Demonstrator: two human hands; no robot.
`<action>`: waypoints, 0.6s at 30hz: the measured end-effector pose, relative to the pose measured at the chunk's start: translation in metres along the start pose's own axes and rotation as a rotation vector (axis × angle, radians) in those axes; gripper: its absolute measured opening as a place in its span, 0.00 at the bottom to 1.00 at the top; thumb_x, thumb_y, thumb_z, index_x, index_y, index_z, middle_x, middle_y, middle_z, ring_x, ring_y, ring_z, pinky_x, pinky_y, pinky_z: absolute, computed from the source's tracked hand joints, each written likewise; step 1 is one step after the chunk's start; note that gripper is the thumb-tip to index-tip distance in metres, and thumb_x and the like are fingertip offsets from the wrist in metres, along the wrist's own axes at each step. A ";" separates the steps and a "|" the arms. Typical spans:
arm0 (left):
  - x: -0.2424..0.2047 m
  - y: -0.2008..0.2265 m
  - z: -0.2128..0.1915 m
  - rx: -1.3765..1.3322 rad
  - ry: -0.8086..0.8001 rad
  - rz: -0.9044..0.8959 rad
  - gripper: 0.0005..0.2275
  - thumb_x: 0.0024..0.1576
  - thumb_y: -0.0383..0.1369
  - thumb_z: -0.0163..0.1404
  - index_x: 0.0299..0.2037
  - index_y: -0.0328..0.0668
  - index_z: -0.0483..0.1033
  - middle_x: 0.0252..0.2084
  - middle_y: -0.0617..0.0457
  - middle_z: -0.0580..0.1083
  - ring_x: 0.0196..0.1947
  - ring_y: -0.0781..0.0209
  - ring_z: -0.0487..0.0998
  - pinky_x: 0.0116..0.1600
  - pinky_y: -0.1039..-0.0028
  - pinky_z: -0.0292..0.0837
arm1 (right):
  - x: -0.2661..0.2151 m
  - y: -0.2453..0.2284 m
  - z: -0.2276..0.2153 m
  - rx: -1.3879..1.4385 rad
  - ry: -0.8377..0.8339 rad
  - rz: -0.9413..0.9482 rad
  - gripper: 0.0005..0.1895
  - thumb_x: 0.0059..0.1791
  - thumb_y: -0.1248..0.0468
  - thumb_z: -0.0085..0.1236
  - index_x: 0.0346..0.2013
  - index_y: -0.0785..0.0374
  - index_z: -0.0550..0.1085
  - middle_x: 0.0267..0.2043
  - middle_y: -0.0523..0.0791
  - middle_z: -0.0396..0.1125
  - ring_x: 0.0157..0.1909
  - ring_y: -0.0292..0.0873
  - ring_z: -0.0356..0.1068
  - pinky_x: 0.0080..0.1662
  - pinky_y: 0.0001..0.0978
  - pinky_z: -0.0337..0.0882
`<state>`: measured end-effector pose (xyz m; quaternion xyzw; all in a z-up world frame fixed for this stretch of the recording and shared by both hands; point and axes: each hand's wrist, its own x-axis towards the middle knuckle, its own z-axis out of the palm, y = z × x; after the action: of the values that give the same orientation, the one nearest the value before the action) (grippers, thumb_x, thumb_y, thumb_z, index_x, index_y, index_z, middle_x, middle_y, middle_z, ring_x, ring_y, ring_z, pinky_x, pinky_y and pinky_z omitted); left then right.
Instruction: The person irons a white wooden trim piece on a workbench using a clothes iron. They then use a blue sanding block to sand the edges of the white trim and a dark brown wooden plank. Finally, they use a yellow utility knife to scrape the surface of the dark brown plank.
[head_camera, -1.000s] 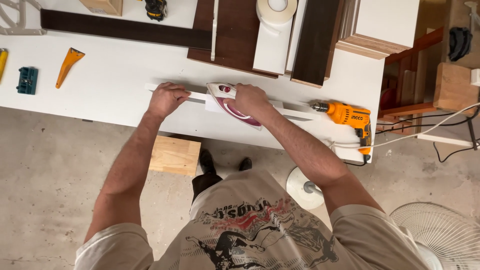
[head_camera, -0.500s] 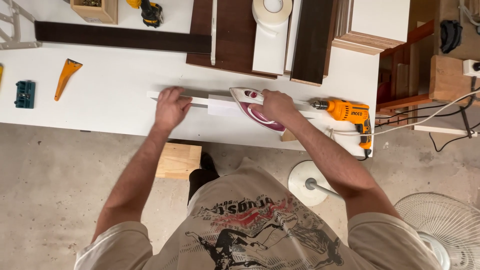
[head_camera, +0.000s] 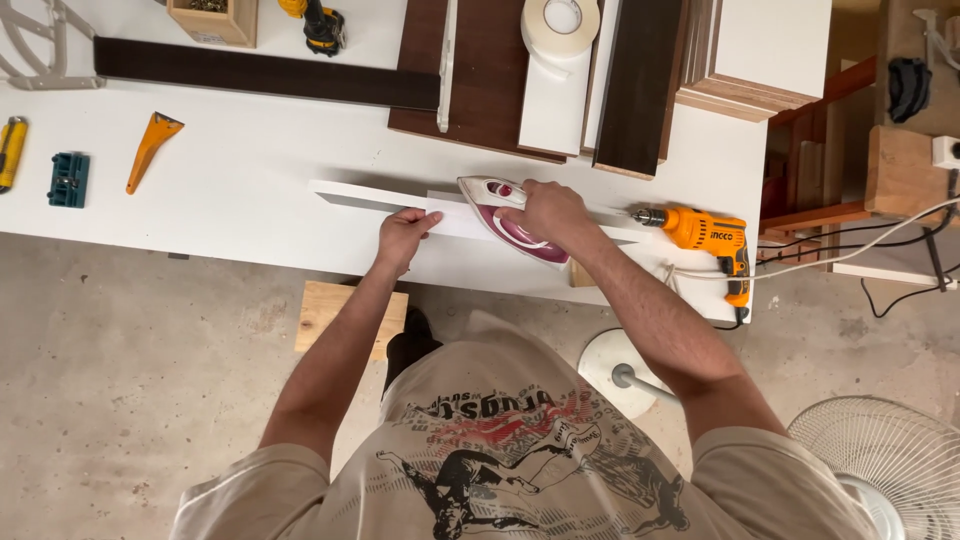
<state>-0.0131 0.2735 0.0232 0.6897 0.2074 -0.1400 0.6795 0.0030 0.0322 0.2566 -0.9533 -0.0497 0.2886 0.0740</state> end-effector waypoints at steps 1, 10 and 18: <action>0.002 -0.001 -0.003 -0.004 0.001 0.005 0.12 0.50 0.41 0.70 0.32 0.43 0.83 0.27 0.55 0.75 0.27 0.68 0.77 0.35 0.81 0.71 | 0.001 -0.005 0.000 -0.004 0.004 -0.002 0.37 0.52 0.38 0.49 0.58 0.68 0.73 0.50 0.62 0.73 0.54 0.68 0.73 0.53 0.59 0.73; 0.021 -0.009 -0.062 -0.063 0.094 0.023 0.10 0.49 0.39 0.70 0.31 0.45 0.84 0.24 0.53 0.75 0.24 0.69 0.77 0.32 0.83 0.73 | 0.026 -0.057 0.002 -0.002 0.013 -0.051 0.35 0.52 0.39 0.50 0.57 0.67 0.74 0.48 0.61 0.73 0.54 0.67 0.73 0.53 0.59 0.74; 0.019 0.014 -0.131 0.152 0.136 0.084 0.13 0.53 0.41 0.69 0.33 0.40 0.84 0.24 0.48 0.77 0.23 0.66 0.77 0.33 0.80 0.75 | 0.053 -0.102 0.014 -0.025 0.023 -0.125 0.34 0.53 0.39 0.48 0.55 0.68 0.73 0.48 0.60 0.73 0.53 0.67 0.74 0.51 0.58 0.75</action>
<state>-0.0018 0.4059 0.0317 0.7552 0.2126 -0.0797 0.6149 0.0340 0.1414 0.2340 -0.9524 -0.1118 0.2718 0.0806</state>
